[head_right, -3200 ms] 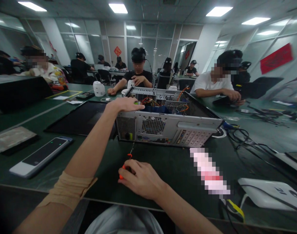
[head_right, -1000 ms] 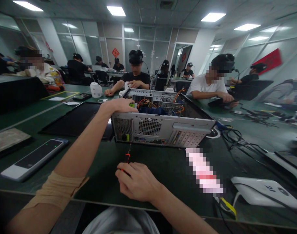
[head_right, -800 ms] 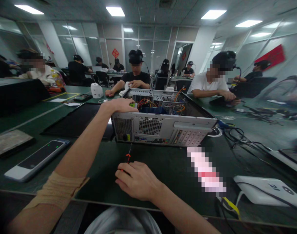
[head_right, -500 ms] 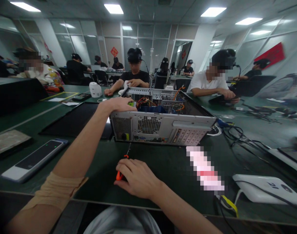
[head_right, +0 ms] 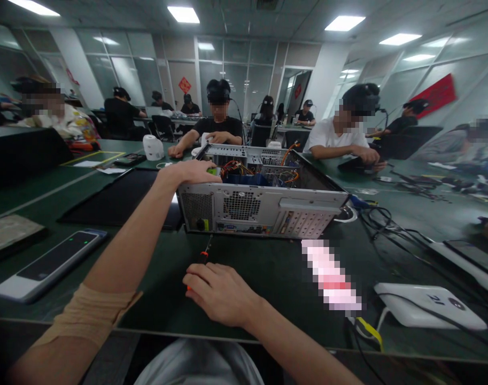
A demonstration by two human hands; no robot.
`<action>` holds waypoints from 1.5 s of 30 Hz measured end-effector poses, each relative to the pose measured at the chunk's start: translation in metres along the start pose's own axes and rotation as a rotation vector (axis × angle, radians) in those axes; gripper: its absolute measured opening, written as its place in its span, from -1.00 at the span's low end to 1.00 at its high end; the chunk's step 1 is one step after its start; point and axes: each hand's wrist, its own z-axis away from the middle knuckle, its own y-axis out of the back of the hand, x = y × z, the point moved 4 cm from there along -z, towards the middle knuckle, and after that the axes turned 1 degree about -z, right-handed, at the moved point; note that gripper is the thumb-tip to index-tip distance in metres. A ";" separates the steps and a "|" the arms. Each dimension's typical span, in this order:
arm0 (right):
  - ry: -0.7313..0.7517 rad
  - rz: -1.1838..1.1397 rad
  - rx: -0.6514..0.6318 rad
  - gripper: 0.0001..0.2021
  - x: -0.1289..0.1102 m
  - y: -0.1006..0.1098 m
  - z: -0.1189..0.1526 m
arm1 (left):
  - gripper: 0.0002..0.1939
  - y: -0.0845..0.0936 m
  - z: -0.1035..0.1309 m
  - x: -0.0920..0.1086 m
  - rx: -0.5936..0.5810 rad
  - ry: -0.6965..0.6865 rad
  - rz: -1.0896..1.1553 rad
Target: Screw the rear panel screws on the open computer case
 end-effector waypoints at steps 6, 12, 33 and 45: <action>-0.014 -0.047 0.007 -0.74 0.001 0.003 0.000 | -0.09 0.003 0.008 0.005 -0.001 0.014 0.005; -0.090 -0.014 -0.009 -0.70 0.003 0.002 0.002 | -0.10 0.007 0.014 0.010 -0.009 0.014 0.005; -0.070 -0.064 0.034 -0.76 0.006 0.005 0.003 | -0.07 0.005 0.009 0.004 -0.017 0.029 0.010; -0.101 -0.087 -0.018 -0.65 0.009 -0.001 0.004 | -0.11 0.005 0.011 0.006 -0.013 0.023 0.013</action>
